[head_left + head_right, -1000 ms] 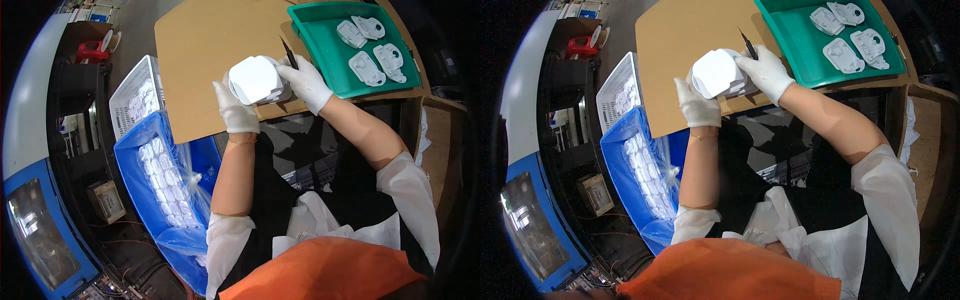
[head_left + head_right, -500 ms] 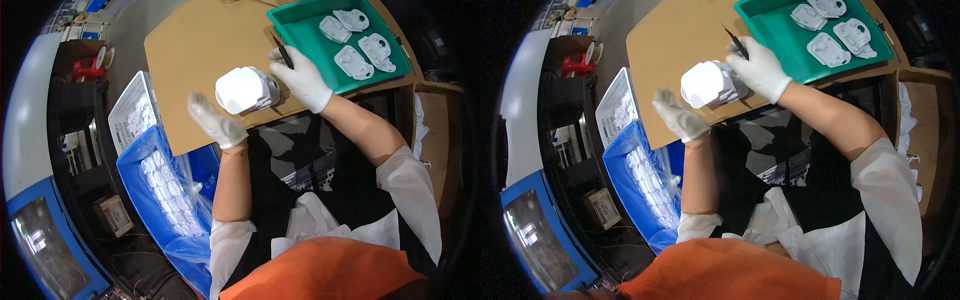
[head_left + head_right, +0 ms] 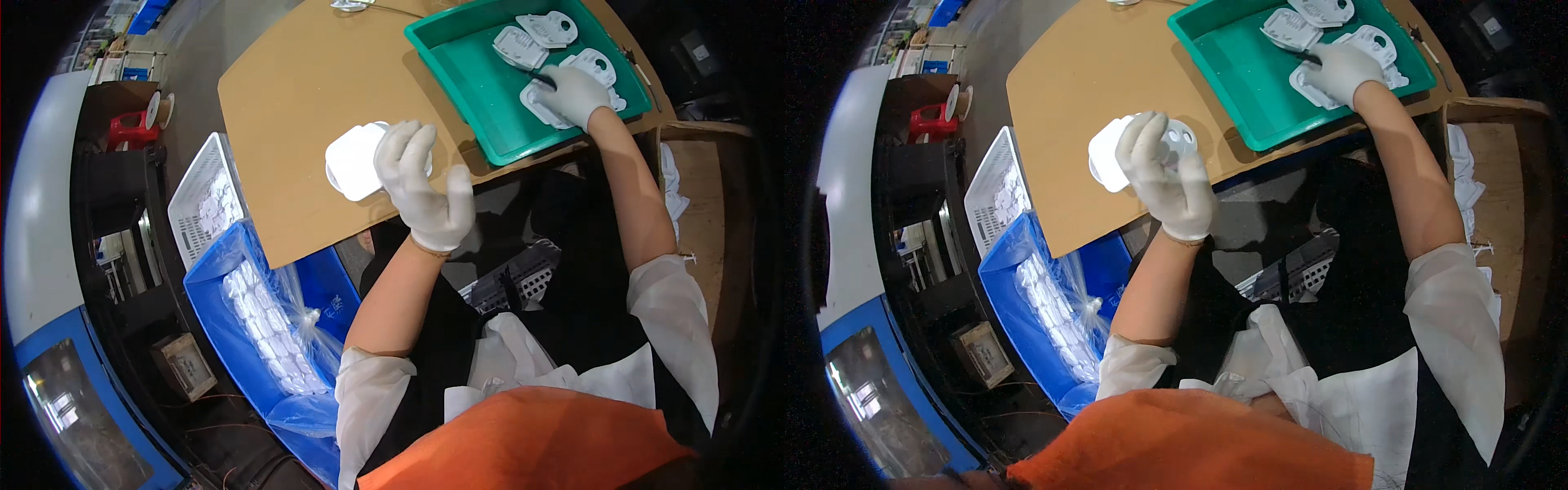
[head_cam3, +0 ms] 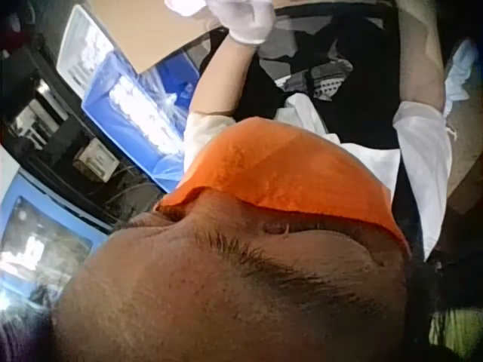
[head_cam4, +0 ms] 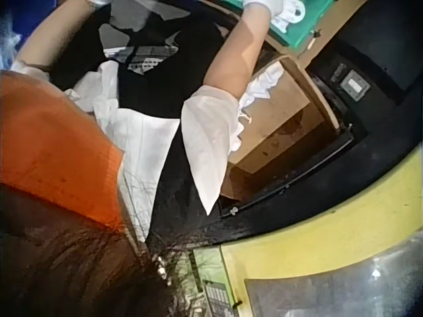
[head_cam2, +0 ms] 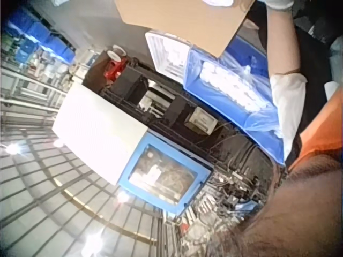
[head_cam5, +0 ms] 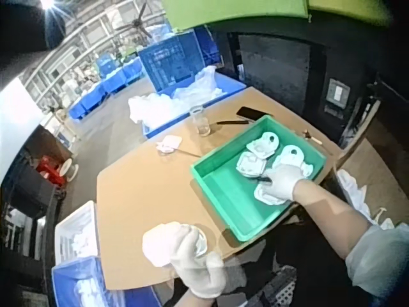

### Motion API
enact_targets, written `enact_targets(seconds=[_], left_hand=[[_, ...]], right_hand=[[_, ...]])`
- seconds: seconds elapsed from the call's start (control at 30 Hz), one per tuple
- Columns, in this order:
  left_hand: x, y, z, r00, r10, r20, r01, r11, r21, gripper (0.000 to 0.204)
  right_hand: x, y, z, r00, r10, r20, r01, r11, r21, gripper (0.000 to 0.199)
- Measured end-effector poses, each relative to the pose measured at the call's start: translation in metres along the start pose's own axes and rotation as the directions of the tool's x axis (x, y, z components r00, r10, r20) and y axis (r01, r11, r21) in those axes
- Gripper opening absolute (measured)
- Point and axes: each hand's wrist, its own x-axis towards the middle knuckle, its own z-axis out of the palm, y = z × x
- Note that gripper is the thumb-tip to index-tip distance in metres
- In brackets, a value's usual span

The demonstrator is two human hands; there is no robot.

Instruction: Assembling small plastic electronic housings by using a precision applicator tool and then stacking the processed parts into a container.

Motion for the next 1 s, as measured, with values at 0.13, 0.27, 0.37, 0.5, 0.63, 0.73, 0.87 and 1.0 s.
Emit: enact_targets(seconds=[0.13, 0.27, 0.37, 0.5, 0.63, 0.73, 0.87, 1.0], left_hand=[[0.001, 0.008, 0.011, 0.997, -0.034, 0.069, 0.033, 0.999, 0.018, 0.043], [0.000, 0.013, 0.025, 0.992, -0.038, 0.121, 0.034, 0.999, 0.040, 0.041], [0.000, 0.015, 0.033, 0.990, -0.010, 0.139, 0.006, 0.999, 0.033, 0.042], [0.001, 0.014, 0.033, 0.990, -0.026, 0.139, 0.021, 0.999, 0.033, 0.041], [0.002, 0.012, 0.034, 0.993, -0.033, 0.112, 0.032, 0.999, 0.005, 0.039], [0.002, 0.013, 0.030, 0.993, -0.037, 0.117, 0.035, 0.999, 0.019, 0.038], [0.001, 0.013, 0.031, 0.990, -0.030, 0.136, 0.024, 0.999, 0.047, 0.038], [0.000, 0.008, 0.027, 0.994, -0.038, 0.107, 0.033, 0.998, 0.046, 0.041]], right_hand=[[-0.007, -0.009, 0.000, 0.994, -0.059, 0.089, 0.052, 0.995, 0.085, 0.045], [-0.003, -0.012, 0.018, 0.948, -0.317, -0.026, 0.302, 0.871, 0.388, 0.048], [-0.005, -0.010, 0.027, 0.880, -0.430, -0.204, 0.476, 0.779, 0.409, 0.051], [-0.001, -0.014, -0.002, 0.992, -0.125, -0.005, 0.123, 0.964, 0.236, 0.057], [-0.005, -0.018, 0.018, 0.949, -0.267, -0.167, 0.298, 0.933, 0.200, 0.052], [0.001, -0.046, 0.015, 0.968, -0.234, -0.090, 0.250, 0.916, 0.313, 0.047], [0.006, -0.074, 0.020, 0.988, -0.149, -0.033, 0.152, 0.979, 0.135, 0.036], [0.008, -0.075, 0.017, 0.994, -0.026, -0.104, 0.058, 0.945, 0.321, 0.028]])
